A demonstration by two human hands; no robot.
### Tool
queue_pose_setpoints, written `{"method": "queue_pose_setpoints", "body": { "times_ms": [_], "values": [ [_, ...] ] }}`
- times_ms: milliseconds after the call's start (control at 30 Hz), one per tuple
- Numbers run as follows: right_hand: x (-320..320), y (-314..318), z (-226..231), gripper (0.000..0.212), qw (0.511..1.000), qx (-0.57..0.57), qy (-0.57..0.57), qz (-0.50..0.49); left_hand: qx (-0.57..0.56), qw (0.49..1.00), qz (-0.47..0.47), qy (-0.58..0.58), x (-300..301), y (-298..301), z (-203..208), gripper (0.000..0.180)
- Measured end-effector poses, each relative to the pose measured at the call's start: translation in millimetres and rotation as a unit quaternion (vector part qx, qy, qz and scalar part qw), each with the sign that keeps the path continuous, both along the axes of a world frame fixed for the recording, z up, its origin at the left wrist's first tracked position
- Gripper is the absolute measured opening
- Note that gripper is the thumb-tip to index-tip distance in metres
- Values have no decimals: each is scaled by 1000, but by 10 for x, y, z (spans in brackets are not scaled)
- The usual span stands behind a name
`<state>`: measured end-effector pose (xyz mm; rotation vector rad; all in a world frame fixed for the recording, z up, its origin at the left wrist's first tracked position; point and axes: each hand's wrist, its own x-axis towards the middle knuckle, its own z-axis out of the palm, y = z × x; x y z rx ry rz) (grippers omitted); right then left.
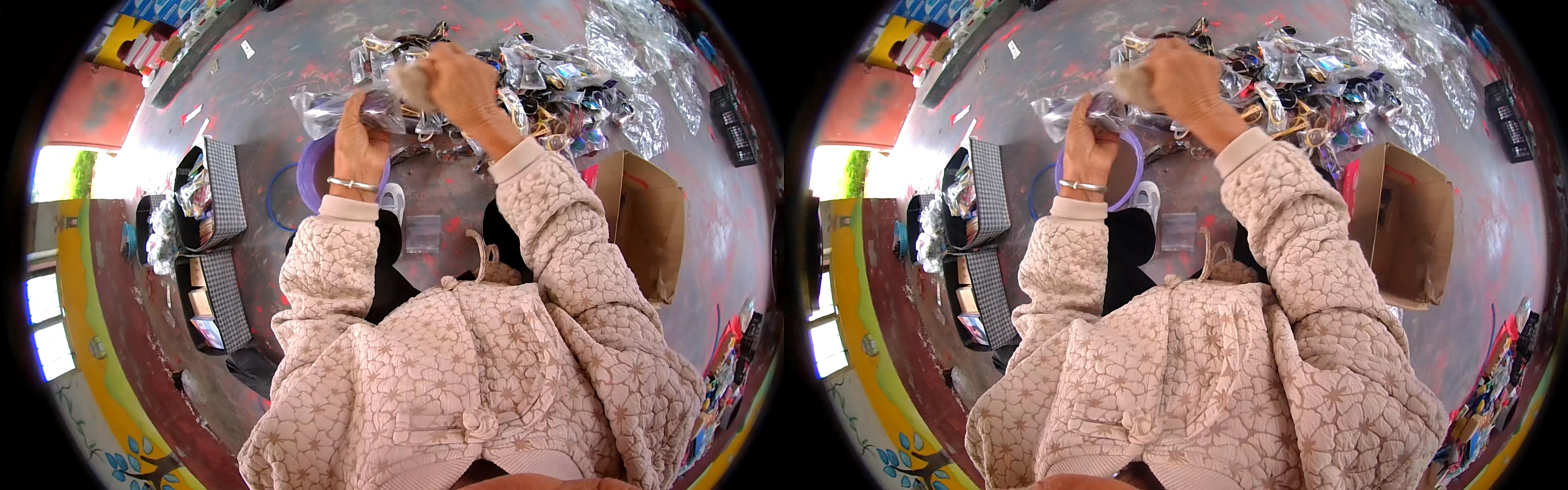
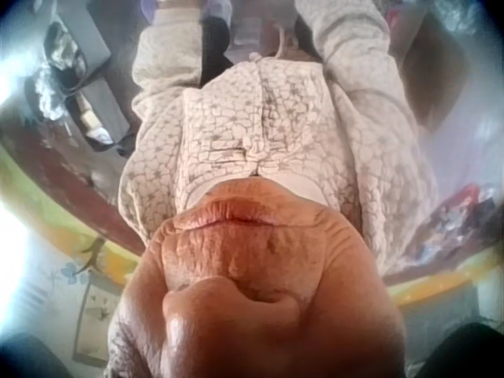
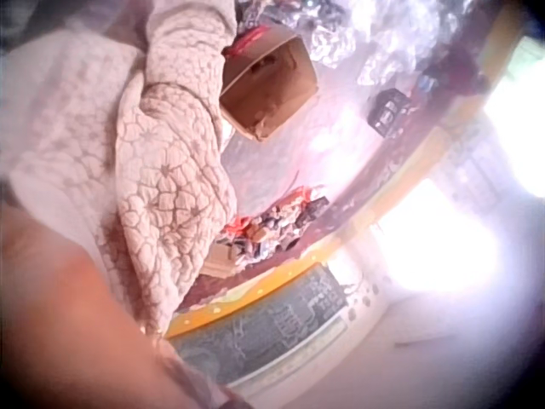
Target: The person picks up sunglasses, slides them into plastic bags, and places the bagged sunglasses into a cardboard box.
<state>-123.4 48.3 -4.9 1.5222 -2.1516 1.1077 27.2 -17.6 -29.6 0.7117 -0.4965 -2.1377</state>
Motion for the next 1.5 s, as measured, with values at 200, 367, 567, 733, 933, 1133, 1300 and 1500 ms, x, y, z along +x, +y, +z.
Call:
{"method": "queue_pose_setpoints", "body": {
  "times_ms": [200, 367, 567, 733, 933, 1133, 1300, 1500],
  "values": [
    [-280, 63, 131, 29, 969, -95, -222, -56, 17, 997, 71, 12, 66, -57, 24, 20],
    [344, 111, 166, 26, 970, -149, -141, 128, 38, 997, 49, 46, -46, 8, -24, 19],
    [-82, 32, -30, 28, 991, 81, -103, -41, 10, 997, 51, 51, 84, -33, 139, 6],
    [-89, 104, 129, 41, 936, 92, -312, 132, -50, 993, 5, 104, 134, -40, 162, 8],
    [306, 224, 252, 24, 968, 40, -151, 194, -149, 982, -92, 69, 62, 71, 215, 24],
    [391, 283, 181, 8, 977, -95, 167, 88, -59, 982, -105, 148, 100, 50, 276, 50],
    [525, 304, 92, 13, 944, -110, 271, 153, -118, 985, -31, 119, 53, 67, 296, 39],
    [644, 440, 218, 16, 942, 44, 153, 294, -154, 987, -36, 39, 130, -48, 216, 40]
  ]
}}
